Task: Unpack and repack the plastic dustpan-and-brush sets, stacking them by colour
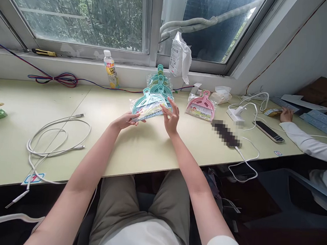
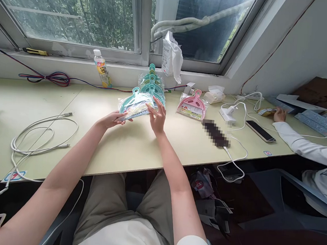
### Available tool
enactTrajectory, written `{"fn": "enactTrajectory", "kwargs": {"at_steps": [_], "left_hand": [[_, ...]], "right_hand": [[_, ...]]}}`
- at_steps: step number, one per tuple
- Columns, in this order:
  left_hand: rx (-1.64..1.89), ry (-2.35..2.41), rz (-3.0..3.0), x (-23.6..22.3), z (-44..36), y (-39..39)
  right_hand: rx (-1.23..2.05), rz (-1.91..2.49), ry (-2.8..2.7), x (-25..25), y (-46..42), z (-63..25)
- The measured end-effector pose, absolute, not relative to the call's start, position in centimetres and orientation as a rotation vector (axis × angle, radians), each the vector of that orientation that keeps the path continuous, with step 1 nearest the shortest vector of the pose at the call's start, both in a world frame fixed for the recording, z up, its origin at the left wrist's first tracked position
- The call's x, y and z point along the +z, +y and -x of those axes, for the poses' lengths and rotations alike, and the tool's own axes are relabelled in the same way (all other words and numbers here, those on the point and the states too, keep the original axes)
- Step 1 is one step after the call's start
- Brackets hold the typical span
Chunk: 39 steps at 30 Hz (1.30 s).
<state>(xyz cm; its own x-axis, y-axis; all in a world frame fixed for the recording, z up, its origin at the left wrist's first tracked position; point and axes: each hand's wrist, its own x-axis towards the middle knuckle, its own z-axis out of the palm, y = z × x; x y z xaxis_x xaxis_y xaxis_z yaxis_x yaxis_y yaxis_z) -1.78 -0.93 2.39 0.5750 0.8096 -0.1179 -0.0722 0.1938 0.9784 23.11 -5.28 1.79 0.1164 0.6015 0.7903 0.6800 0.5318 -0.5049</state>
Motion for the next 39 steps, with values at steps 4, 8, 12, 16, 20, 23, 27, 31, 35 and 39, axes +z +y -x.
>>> {"fn": "enactTrajectory", "kwargs": {"at_steps": [4, 8, 12, 16, 20, 23, 27, 31, 35, 39], "left_hand": [[0.692, 0.715, -1.318, 2.5, 2.0, -1.1], [0.681, 0.723, -1.480, 3.5, 1.9, -1.8], [0.667, 0.741, -1.568, 4.2, 1.5, -2.4], [0.641, 0.779, -1.565, 4.3, 1.8, -2.5], [0.615, 0.708, -1.441, 3.9, 2.3, -2.1], [0.678, 0.620, -1.420, 3.5, 2.2, -2.0], [0.892, 0.773, -1.473, 2.6, 1.2, -1.6], [1.086, 0.950, -1.410, 1.5, 0.0, -0.8], [1.047, 0.985, -1.496, 0.8, -1.6, -0.9], [0.997, 0.934, -1.547, -0.2, -3.4, -1.7]], "right_hand": [[0.023, 1.183, -1.514, 2.0, -5.4, -22.7], [0.203, 1.138, -1.397, 2.0, -5.9, -22.1], [0.395, 1.156, -1.271, 2.0, -5.7, -22.4], [0.962, 1.050, -1.184, 1.6, -4.5, -23.1], [1.155, 1.008, -1.010, 1.2, -3.8, -23.2], [1.138, 1.009, -0.928, 1.1, -3.8, -23.3], [1.154, 1.049, -0.994, 1.1, -3.6, -23.8], [1.049, 1.209, -1.134, 1.2, -3.4, -24.2], [0.938, 1.336, -1.191, 1.3, -4.1, -26.7], [0.729, 1.452, -1.238, 0.6, -6.5, -34.4]]}}
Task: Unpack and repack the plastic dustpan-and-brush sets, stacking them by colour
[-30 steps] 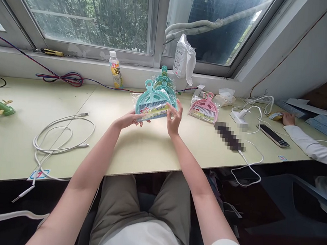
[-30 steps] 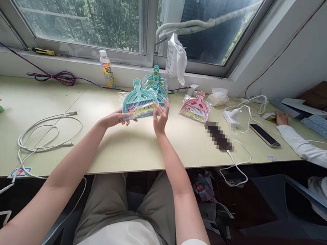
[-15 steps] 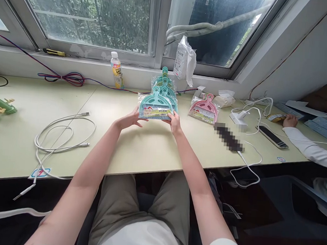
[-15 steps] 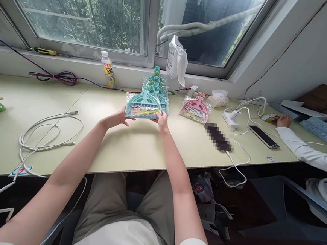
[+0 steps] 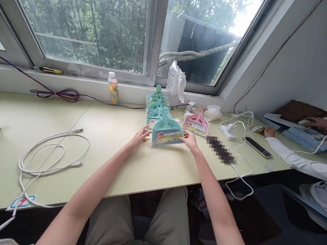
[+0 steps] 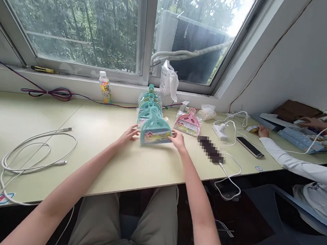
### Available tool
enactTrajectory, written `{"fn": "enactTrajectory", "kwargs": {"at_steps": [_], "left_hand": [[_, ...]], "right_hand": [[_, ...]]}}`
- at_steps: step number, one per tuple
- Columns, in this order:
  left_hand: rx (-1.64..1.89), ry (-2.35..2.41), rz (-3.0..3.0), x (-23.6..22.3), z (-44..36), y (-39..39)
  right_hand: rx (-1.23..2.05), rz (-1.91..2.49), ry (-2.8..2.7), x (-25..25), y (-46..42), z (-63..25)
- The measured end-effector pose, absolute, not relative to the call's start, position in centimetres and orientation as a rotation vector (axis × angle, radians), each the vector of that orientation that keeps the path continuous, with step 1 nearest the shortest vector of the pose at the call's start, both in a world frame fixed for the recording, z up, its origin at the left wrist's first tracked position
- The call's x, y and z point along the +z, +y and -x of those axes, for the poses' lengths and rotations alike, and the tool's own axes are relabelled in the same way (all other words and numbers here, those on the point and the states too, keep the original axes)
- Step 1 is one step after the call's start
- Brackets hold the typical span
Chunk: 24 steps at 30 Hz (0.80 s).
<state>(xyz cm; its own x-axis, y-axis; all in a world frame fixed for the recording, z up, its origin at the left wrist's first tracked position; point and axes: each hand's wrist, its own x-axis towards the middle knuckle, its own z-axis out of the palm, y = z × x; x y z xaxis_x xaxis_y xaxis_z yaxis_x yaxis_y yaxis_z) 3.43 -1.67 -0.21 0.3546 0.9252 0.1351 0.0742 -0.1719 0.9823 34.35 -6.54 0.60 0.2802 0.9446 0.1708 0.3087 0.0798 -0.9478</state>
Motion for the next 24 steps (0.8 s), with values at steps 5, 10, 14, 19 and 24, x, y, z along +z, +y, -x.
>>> {"fn": "enactTrajectory", "kwargs": {"at_steps": [5, 10, 14, 19, 24], "left_hand": [[1.039, 0.967, -1.544, -1.4, -3.8, -1.4], [1.024, 0.989, -1.628, -1.4, -3.1, -1.5], [0.998, 0.989, -1.723, -1.1, -2.9, -2.1], [0.970, 0.996, -1.750, -1.1, -2.7, -2.0], [0.948, 0.990, -1.778, -1.5, -2.8, -1.3]], "right_hand": [[0.347, 1.862, -1.187, -0.3, -9.2, -45.3], [-0.266, 2.230, -1.126, -1.2, -7.7, -48.3], [-0.442, 2.255, -1.030, -1.8, -4.7, -47.9], [-0.479, 2.195, -0.961, -1.1, -3.0, -47.2], [-0.643, 2.023, -1.060, 1.2, -3.8, -42.1]]}}
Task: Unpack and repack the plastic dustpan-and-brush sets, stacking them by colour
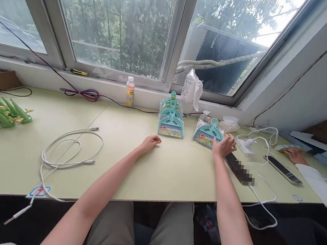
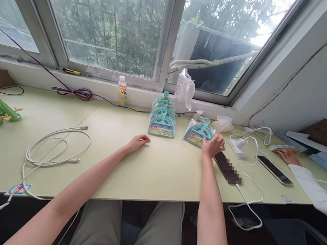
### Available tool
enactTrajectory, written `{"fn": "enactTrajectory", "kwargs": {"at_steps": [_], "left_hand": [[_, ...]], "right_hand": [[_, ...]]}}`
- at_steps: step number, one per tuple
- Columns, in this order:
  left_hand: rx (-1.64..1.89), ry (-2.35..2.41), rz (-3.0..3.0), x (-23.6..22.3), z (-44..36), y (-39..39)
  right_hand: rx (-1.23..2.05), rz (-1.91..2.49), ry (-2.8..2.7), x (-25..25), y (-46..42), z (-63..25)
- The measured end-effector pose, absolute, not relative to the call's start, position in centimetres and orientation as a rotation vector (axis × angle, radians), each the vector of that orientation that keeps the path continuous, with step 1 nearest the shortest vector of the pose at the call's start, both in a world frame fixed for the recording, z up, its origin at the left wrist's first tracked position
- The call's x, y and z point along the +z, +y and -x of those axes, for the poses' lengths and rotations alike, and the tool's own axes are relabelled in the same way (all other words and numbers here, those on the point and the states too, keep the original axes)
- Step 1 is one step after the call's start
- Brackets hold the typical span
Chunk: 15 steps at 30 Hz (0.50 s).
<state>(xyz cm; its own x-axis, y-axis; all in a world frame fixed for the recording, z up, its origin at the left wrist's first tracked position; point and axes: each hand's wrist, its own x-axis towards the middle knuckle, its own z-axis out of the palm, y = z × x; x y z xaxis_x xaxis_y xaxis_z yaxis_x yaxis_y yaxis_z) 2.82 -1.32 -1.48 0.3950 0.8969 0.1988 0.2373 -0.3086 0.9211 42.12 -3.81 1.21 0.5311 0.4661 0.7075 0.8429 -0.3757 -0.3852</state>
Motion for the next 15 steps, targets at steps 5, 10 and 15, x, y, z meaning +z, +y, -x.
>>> {"fn": "enactTrajectory", "kwargs": {"at_steps": [5, 10, 15], "left_hand": [[0.964, 1.003, -1.761, -1.5, -3.2, -0.9], [0.989, 1.022, -1.714, -0.6, -3.3, -1.4], [1.204, 1.142, -1.674, -0.1, -2.7, -0.8]], "right_hand": [[-0.252, 1.873, -1.604, 1.2, -1.4, -32.0], [0.208, 1.939, -1.415, 0.2, 2.3, -26.8], [0.580, 1.909, -1.322, 1.0, 2.3, -28.0]]}}
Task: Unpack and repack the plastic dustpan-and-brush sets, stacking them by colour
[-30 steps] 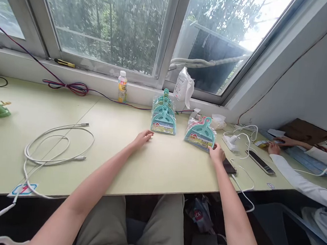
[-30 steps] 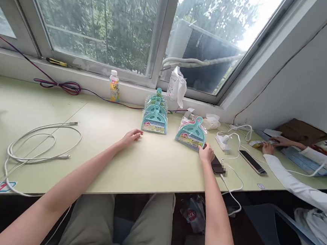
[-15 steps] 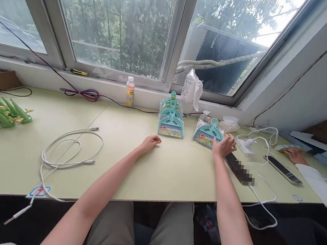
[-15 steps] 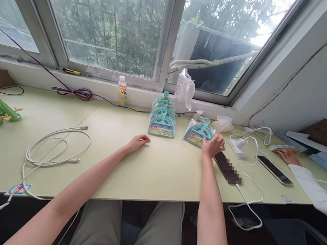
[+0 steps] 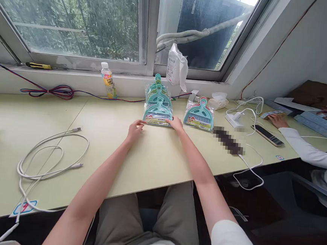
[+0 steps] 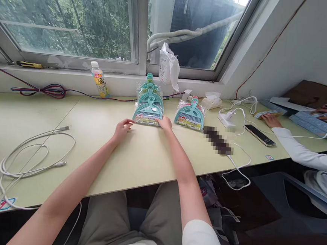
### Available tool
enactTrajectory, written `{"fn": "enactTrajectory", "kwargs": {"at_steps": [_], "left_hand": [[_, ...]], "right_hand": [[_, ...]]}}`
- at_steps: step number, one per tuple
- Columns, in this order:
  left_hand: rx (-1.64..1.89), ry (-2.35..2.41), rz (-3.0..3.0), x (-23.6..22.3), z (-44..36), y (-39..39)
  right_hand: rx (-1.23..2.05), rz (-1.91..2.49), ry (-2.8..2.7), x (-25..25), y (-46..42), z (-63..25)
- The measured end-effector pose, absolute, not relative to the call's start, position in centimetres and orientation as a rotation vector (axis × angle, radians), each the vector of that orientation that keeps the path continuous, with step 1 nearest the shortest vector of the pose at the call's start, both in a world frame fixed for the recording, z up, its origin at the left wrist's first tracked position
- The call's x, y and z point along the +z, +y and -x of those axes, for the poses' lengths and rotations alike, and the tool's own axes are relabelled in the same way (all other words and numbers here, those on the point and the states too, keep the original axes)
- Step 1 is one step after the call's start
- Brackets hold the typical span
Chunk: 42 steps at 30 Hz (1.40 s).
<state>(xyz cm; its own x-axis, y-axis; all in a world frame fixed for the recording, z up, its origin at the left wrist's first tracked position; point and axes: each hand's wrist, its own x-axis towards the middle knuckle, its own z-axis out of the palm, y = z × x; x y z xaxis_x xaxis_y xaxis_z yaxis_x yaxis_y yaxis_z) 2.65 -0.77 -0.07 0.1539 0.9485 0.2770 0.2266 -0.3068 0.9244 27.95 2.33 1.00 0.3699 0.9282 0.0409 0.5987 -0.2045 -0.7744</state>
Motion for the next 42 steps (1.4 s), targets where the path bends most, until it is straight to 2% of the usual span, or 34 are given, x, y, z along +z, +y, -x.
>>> {"fn": "enactTrajectory", "kwargs": {"at_steps": [4, 10, 16, 22, 28, 33, 37, 42], "left_hand": [[1.379, 1.196, -1.405, -0.4, -2.1, 0.8], [1.146, 0.951, -1.034, 0.0, -1.2, 1.6], [1.209, 0.938, -1.042, 0.2, -0.8, 1.0], [1.282, 0.898, -0.951, 0.1, -1.4, 0.6], [1.348, 0.799, -0.847, -0.2, -1.3, 0.8], [1.294, 0.814, -0.859, -0.4, -1.1, 0.7], [1.300, 0.722, -0.894, -0.1, -1.4, 0.1], [1.256, 0.598, -0.951, 0.1, -1.7, -0.7]], "right_hand": [[0.594, 1.601, -1.267, 0.9, 0.1, -26.7], [0.708, 1.408, -1.380, 0.1, -3.5, -22.4], [-0.051, 1.397, -1.700, 1.9, -5.8, -21.2], [-0.049, 1.194, -2.224, 2.3, -6.4, -20.3], [0.065, 1.296, -2.108, 2.0, -6.6, -20.7], [-0.209, 1.384, -1.975, 2.4, -6.6, -20.9], [0.043, 1.321, -2.115, 1.6, -5.8, -20.4], [0.461, 1.393, -1.662, 0.4, -4.8, -20.3]]}}
